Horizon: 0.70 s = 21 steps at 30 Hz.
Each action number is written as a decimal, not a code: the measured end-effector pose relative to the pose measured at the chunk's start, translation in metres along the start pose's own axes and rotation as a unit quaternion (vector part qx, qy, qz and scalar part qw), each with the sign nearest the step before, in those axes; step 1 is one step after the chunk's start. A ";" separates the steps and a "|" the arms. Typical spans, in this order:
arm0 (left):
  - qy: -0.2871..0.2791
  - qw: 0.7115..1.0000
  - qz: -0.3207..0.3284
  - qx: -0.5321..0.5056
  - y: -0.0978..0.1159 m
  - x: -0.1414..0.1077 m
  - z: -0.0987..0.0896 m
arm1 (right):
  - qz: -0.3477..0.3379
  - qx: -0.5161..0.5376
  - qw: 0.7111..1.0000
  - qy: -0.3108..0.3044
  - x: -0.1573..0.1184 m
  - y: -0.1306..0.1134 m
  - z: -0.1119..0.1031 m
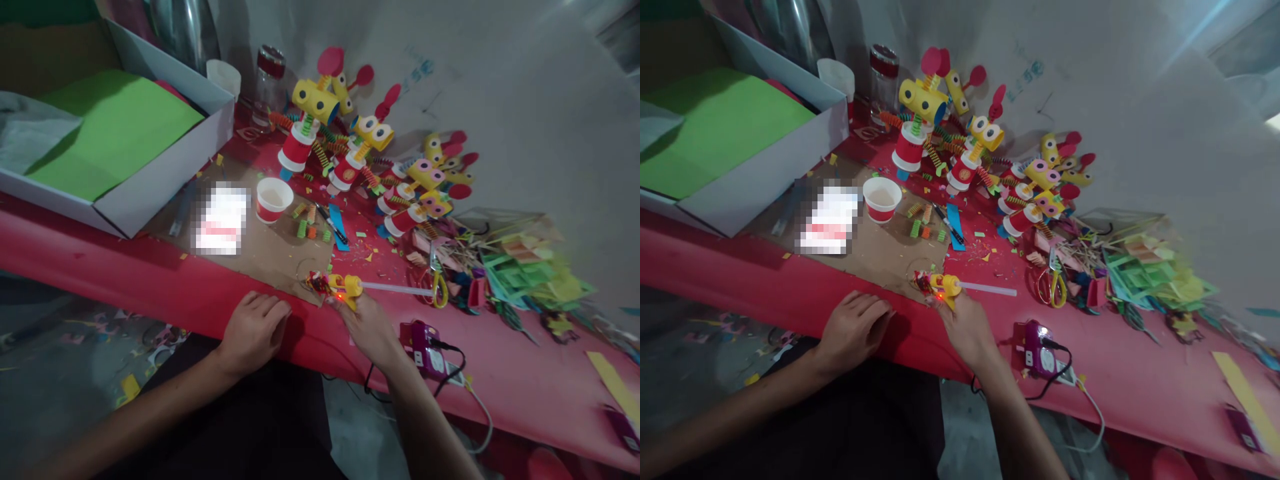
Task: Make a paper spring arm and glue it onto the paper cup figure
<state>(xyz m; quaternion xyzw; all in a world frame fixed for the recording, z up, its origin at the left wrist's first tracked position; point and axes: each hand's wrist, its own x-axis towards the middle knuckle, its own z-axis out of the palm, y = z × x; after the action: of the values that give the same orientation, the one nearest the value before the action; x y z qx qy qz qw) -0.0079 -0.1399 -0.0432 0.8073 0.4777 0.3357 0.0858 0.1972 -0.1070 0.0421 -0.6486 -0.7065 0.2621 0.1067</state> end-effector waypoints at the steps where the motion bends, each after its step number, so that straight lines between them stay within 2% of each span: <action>1: -0.001 1.000 -0.001 0.003 0.000 0.000 0.000 | 0.003 -0.004 1.000 0.001 0.000 0.000 0.000; 7: 0.000 1.000 -0.002 0.013 0.002 -0.001 -0.001 | 0.029 -0.014 0.999 0.024 0.003 0.000 -0.001; 21: 0.006 1.000 0.000 0.010 0.001 0.000 -0.001 | 0.014 -0.008 1.000 0.016 0.007 -0.003 -0.001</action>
<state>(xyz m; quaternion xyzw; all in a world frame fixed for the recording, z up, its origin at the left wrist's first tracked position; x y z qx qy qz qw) -0.0078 -0.1405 -0.0420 0.8059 0.4818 0.3358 0.0749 0.1947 -0.0995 0.0431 -0.6630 -0.6980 0.2475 0.1091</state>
